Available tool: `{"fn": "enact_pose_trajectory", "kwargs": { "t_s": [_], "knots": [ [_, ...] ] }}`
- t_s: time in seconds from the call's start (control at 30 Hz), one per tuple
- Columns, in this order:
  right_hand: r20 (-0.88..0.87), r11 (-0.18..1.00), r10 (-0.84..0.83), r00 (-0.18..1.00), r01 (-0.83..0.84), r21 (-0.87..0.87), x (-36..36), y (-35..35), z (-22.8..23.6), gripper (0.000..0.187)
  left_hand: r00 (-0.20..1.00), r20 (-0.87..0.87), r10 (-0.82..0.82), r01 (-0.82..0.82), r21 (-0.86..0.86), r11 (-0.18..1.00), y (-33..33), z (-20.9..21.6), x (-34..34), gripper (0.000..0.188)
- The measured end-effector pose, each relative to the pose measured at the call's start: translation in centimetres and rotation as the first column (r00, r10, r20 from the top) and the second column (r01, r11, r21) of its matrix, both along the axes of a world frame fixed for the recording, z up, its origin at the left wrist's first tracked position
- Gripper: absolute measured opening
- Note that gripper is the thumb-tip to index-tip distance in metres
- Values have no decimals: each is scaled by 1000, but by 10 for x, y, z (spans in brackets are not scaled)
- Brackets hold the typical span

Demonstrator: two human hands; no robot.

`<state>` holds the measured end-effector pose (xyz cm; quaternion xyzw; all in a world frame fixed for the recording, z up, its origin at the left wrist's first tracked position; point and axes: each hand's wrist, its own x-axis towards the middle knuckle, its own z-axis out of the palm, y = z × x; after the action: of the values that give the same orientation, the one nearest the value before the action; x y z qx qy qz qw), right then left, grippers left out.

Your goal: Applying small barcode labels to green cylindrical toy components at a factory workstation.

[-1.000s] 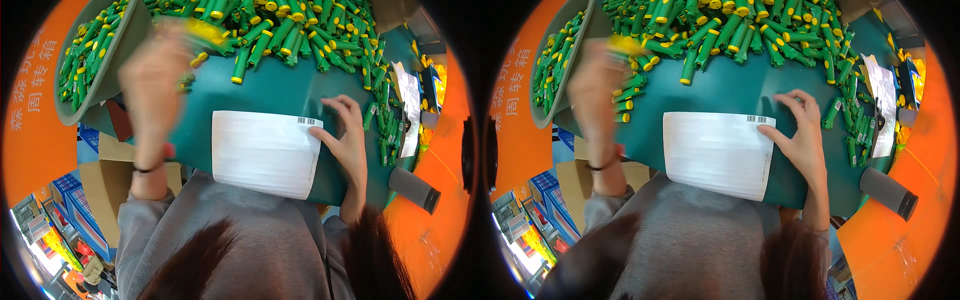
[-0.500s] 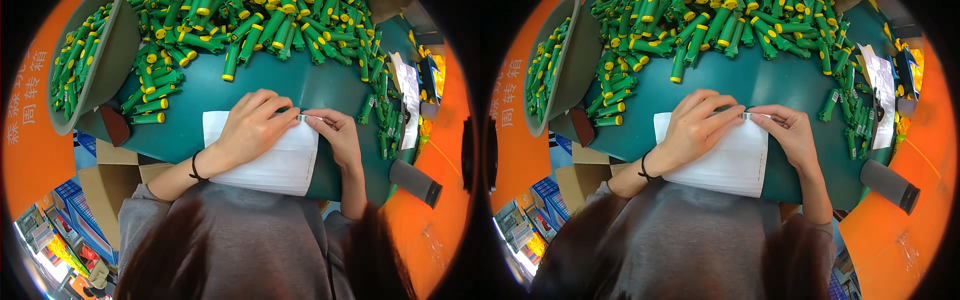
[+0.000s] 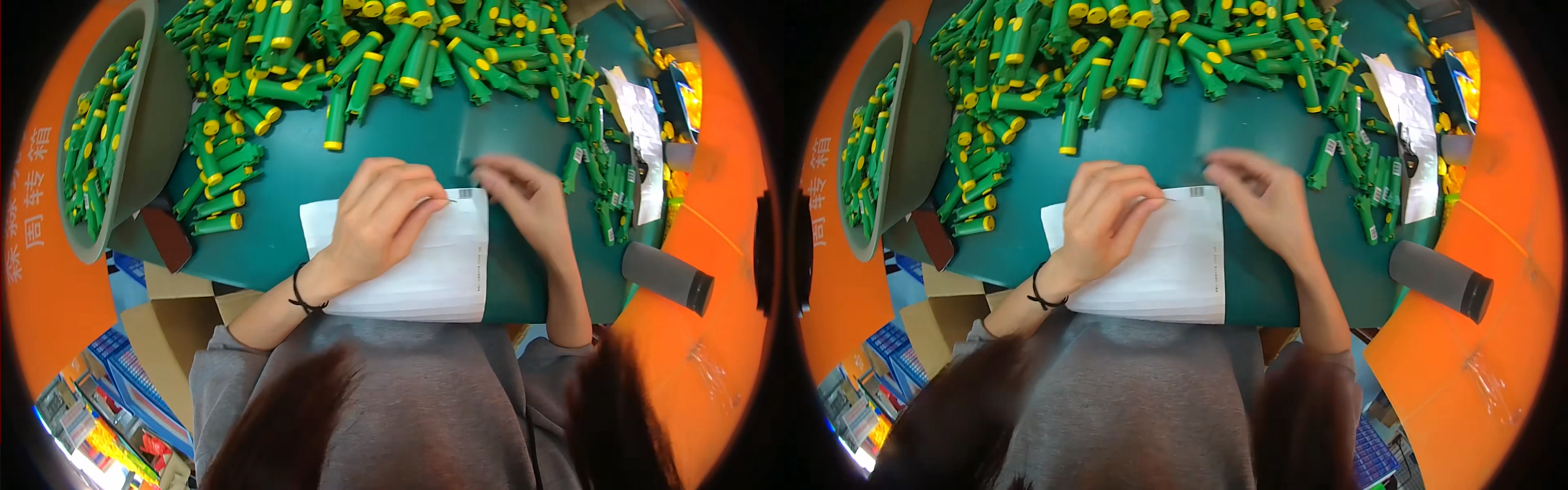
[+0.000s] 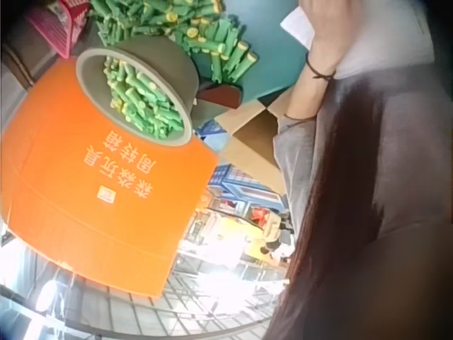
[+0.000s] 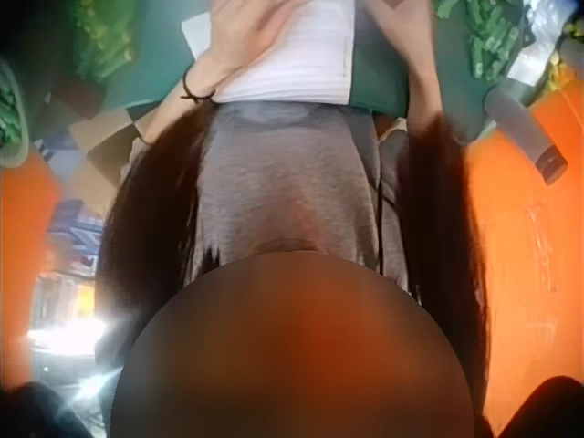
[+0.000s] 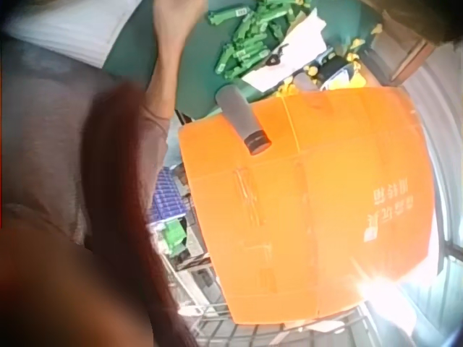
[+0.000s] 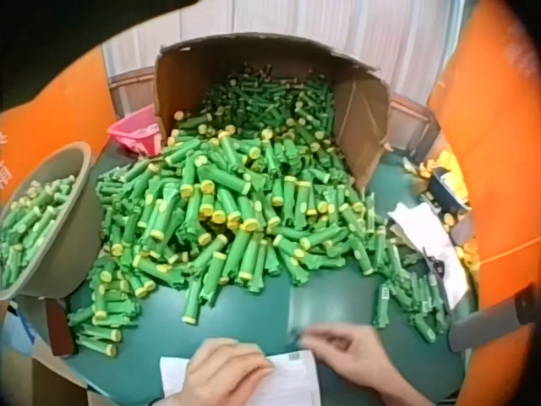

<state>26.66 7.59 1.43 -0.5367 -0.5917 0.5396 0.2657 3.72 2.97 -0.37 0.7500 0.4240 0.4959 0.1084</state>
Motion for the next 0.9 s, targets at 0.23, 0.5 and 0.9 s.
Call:
{"fn": "enact_pose_trajectory", "kwargs": {
  "t_s": [0.23, 0.5, 0.9],
  "knots": [
    [646, 647, -465, 605, -265, 715, 62, 96, -1, 34, 976, 200, 88, -46, -203, 978, -2, -7, -5, 20],
    [-307, 974, -148, 940, 193, 122, 3, 5, 12, 29, 984, 181, 1, 3, -22, 1000, -2, 26, -14, 22],
    [-463, 950, 66, 884, 87, 300, -14, -31, 1, 34, 971, 155, -183, 233, -429, 873, 6, 80, -23, 11]
  ]
}}
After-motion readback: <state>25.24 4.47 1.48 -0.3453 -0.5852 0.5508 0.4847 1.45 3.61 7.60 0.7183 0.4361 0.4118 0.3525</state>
